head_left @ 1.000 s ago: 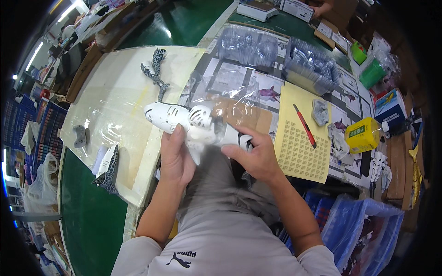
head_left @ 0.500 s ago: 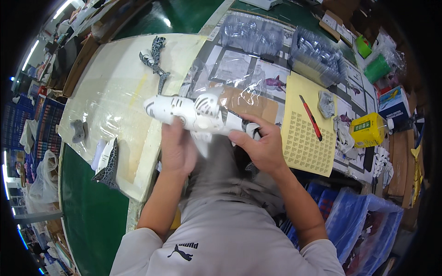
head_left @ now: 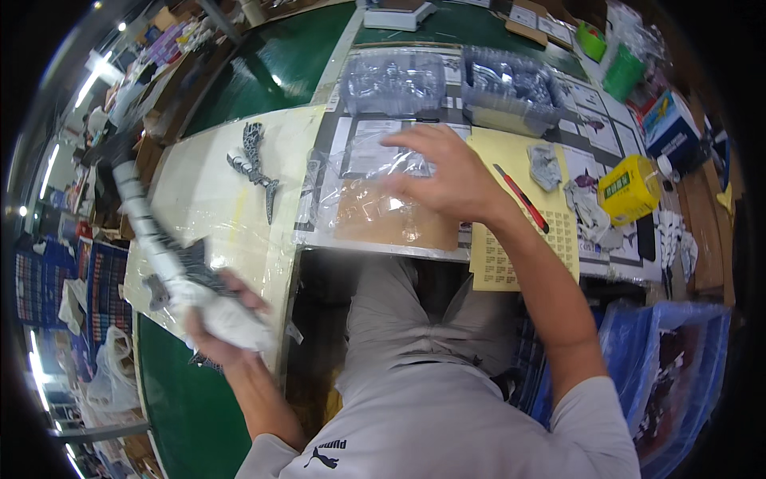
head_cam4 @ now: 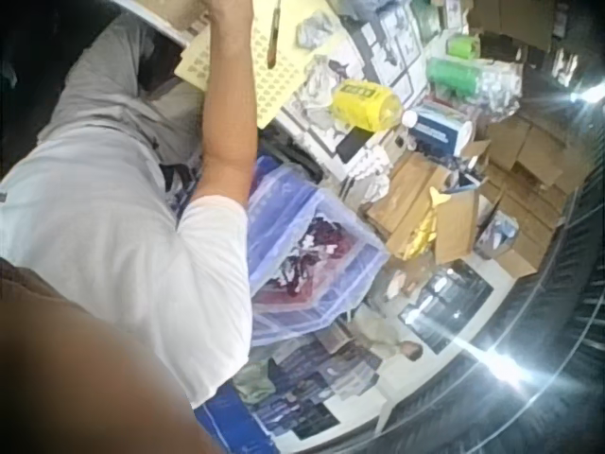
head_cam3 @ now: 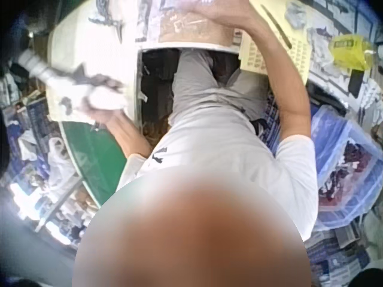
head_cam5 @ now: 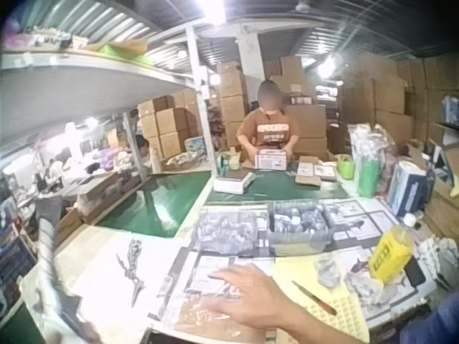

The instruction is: The person assembles white plastic toy fish by attaching patterned tail pieces to the bodies. They repeatedly pick up a body, attach a tail, and place the completed toy into a plastic bag on the table.

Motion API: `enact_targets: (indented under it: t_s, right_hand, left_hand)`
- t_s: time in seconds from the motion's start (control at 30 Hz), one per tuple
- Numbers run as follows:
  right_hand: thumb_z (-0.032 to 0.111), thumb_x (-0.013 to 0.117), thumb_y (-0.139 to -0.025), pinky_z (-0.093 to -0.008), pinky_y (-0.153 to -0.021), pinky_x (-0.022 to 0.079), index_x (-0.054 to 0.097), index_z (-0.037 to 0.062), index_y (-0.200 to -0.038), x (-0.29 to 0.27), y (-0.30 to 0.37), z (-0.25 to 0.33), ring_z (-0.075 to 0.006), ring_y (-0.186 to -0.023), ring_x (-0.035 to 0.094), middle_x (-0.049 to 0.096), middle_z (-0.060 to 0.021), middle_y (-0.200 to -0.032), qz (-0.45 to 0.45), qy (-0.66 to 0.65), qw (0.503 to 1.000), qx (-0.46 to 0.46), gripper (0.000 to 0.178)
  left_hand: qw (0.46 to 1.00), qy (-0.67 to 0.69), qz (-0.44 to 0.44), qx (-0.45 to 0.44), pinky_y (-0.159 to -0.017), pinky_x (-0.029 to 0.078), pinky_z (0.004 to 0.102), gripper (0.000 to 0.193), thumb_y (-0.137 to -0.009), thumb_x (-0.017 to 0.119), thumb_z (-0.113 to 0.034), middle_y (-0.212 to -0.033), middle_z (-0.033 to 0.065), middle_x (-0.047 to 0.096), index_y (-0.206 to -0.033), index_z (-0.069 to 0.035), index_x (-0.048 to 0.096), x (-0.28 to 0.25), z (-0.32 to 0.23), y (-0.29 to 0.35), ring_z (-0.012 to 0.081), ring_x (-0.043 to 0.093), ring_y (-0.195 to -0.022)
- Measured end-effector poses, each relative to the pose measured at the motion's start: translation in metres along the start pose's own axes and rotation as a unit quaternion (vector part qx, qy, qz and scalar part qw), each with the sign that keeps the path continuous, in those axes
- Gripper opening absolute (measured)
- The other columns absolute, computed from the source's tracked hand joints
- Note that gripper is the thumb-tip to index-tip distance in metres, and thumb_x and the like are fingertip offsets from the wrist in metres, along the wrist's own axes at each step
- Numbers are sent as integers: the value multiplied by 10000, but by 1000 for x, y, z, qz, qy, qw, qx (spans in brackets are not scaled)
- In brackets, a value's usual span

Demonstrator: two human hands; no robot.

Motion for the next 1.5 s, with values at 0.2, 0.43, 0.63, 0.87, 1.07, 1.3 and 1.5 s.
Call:
enact_targets:
  t_s: [0.2,0.43,0.63,0.87,1.07,1.3,1.5]
  right_hand:
    - [427,837,-831,-475,-1124,438,643,87,-1426,42,10,-38,-375,-1307,566,640,-187,-1397,159,250,955,28,713]
    - [288,767,-954,-392,-1032,526,696,11,-1323,-67,-3,14,-270,-1208,677,727,-167,-1289,-78,-21,996,26,467]
    - [276,699,-1012,-348,-882,559,713,-34,-1223,-18,36,79,-266,-996,715,748,-174,-1107,129,33,984,-121,376]
    - [282,701,-977,-417,-855,561,709,-11,-1241,13,56,45,-379,-951,723,748,-229,-1041,268,-188,940,93,394]
    - [236,708,-981,-399,-791,546,705,9,-1267,15,77,33,-319,-860,720,747,-219,-980,256,-172,942,130,365]
    - [282,680,-1037,-316,-803,522,701,8,-1285,19,95,13,-154,-870,658,746,-61,-977,273,-294,899,177,370]
    - [395,719,-1024,-234,-406,434,619,-31,-1330,20,116,-19,-116,-508,605,723,-107,-883,104,-475,807,336,534]
  left_hand:
    - [931,-354,-36,-77,-915,600,436,922,-725,900,-148,-1214,157,657,-1498,5,422,-9,-25,29,265,694,-1082]
    - [881,-409,39,-234,-1079,482,344,1058,-712,962,-171,-1442,142,608,-1595,30,416,17,41,16,194,609,-1272]
    - [872,-359,124,-307,-1084,455,331,964,-730,935,-143,-1394,120,632,-1559,28,475,42,88,-2,189,585,-1272]
    - [835,-417,154,-324,-1078,475,340,937,-753,927,-241,-1379,99,648,-1555,-12,500,51,100,-12,190,609,-1237]
    - [849,-355,116,-374,-1071,486,351,1017,-732,935,-242,-1388,107,644,-1583,17,442,42,118,2,186,624,-1228]
    - [865,-306,139,-371,-1058,493,335,925,-795,882,-158,-1378,113,646,-1583,25,433,40,134,7,173,623,-1221]
    - [919,-202,-45,-336,-997,559,366,733,-914,777,-150,-1344,134,663,-1550,29,460,-1,147,-3,221,681,-1166]
Point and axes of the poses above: each hand's wrist, its own y-axis away from the middle knuckle, its own x-axis out of the palm, z = x × y, the point moved 8 cm from there along -y, towards the middle knuckle
